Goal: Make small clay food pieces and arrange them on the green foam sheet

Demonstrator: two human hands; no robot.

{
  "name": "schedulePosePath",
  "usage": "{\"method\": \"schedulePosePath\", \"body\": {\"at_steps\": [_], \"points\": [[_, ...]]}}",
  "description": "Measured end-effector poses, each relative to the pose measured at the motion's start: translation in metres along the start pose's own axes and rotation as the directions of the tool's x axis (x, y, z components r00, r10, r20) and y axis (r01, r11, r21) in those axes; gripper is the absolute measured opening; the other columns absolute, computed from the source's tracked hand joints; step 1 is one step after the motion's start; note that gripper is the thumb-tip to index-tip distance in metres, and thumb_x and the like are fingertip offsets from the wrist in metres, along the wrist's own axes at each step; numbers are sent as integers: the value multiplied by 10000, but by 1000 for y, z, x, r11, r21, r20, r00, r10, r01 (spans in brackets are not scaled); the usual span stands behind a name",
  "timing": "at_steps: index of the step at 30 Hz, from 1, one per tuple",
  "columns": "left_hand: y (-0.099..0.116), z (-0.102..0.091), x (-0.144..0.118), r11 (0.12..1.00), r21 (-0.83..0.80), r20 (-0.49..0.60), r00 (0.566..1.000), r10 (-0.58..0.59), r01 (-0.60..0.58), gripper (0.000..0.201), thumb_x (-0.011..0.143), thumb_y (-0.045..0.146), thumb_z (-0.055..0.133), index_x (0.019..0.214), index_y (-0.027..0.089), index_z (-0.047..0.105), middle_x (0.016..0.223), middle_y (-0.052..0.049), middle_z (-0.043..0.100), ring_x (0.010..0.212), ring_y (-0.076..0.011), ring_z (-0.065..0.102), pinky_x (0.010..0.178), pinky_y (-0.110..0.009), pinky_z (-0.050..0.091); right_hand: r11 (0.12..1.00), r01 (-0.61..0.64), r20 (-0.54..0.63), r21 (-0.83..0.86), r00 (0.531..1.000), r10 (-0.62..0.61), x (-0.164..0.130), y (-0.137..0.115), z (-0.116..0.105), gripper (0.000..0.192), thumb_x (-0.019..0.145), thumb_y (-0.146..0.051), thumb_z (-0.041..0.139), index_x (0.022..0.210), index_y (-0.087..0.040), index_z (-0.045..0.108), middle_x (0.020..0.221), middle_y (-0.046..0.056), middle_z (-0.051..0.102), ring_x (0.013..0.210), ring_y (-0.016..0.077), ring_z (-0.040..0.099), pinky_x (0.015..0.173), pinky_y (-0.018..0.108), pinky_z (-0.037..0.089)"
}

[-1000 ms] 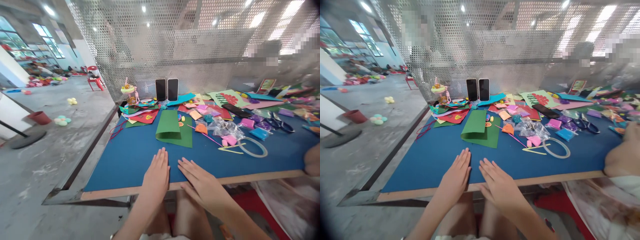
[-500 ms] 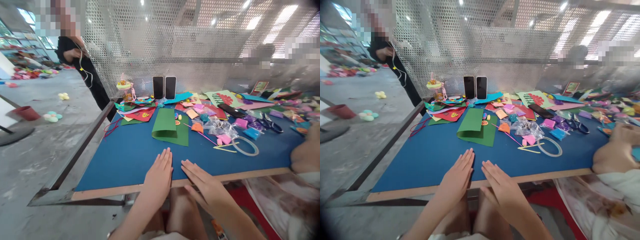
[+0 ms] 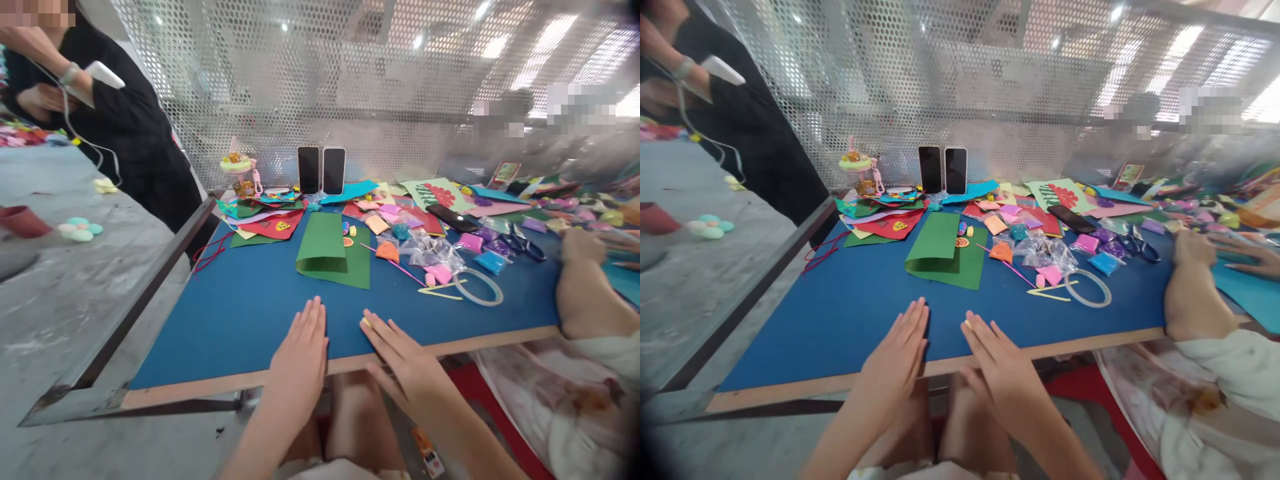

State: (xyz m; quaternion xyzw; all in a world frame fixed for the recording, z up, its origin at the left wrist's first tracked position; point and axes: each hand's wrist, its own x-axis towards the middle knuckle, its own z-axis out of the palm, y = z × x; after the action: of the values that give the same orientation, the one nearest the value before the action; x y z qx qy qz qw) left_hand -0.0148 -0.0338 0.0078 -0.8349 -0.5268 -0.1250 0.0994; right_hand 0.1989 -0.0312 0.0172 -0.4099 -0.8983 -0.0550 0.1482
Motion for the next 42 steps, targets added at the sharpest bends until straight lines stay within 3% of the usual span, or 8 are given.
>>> {"method": "schedulePosePath", "body": {"at_steps": [5, 10, 14, 18, 25, 31, 37, 42], "points": [[0, 11, 42, 997, -36, 43, 997, -62, 63, 451, 938, 164, 256, 1323, -3, 419, 1424, -197, 374, 1327, -264, 354, 1060, -409, 384, 997, -68, 83, 24, 994, 66, 31, -9, 4, 495, 943, -328, 347, 1355, -68, 431, 1430, 91, 388, 1316, 254, 385, 1053, 467, 399], [-32, 5, 16, 971, -4, 7, 971, -238, 238, 466, 947, 212, 248, 1318, -4, 429, 1407, -195, 407, 1301, -266, 402, 1044, -426, 407, 951, -301, 102, 75, 951, 293, 23, 12, -3, 526, 955, -381, 312, 1365, -68, 418, 1384, 113, 460, 1309, 237, 396, 1083, 450, 359], [-22, -3, -9, 995, -20, -13, 995, -100, 99, 469, 955, 218, 231, 1352, 26, 391, 1429, -166, 387, 1316, -244, 383, 1029, -413, 431, 968, -223, 156, 119, 967, 203, 0, 7, -6, 523, 949, -344, 307, 1395, -78, 368, 1417, 108, 401, 1289, 210, 423, 1041, 403, 421], [-1, 5, 15, 995, -96, 4, 1000, -1, 2, 456, 948, 210, 251, 1335, 37, 418, 1423, -170, 392, 1324, -248, 367, 1039, -419, 416, 990, -95, 182, 106, 981, 74, 14, -8, -2, 494, 939, -302, 318, 1385, -106, 393, 1471, 79, 296, 1333, 218, 354, 1068, 448, 377], [-18, 8, 19, 982, -5, 16, 982, -189, 189, 469, 940, 213, 266, 1332, 4, 415, 1409, -193, 403, 1306, -275, 393, 1032, -446, 418, 951, -301, 131, 76, 948, 289, 21, 2, -2, 512, 950, -362, 327, 1390, -107, 384, 1411, 103, 421, 1325, 234, 372, 1101, 492, 312], [6, 4, 5, 1000, -9, 20, 1000, -24, 24, 474, 902, 120, 256, 1334, 13, 421, 1433, -184, 366, 1322, -270, 366, 1034, -425, 418, 944, -299, 69, 141, 954, 291, 39, 8, -11, 498, 949, -337, 326, 1386, -106, 388, 1413, 116, 429, 1346, 227, 338, 1110, 472, 300], [-4, 4, 43, 985, -63, 63, 985, -158, 162, 465, 936, 185, 276, 1341, 0, 408, 1433, -188, 365, 1333, -273, 346, 1071, -432, 365, 970, -202, 70, 137, 979, 194, 99, 8, 11, 540, 950, -305, 299, 1448, -102, 256, 1492, 126, 289, 1407, 238, 168, 1124, 480, 238], [-20, -1, 20, 957, 10, 47, 956, -291, 291, 475, 937, 183, 260, 1343, -21, 399, 1425, -207, 368, 1328, -289, 356, 1078, -463, 344, 980, -192, 144, 48, 973, 183, 79, 7, 14, 576, 959, -376, 291, 1461, -105, 211, 1530, 104, 167, 1418, 246, 104, 1131, 491, 197]]}}
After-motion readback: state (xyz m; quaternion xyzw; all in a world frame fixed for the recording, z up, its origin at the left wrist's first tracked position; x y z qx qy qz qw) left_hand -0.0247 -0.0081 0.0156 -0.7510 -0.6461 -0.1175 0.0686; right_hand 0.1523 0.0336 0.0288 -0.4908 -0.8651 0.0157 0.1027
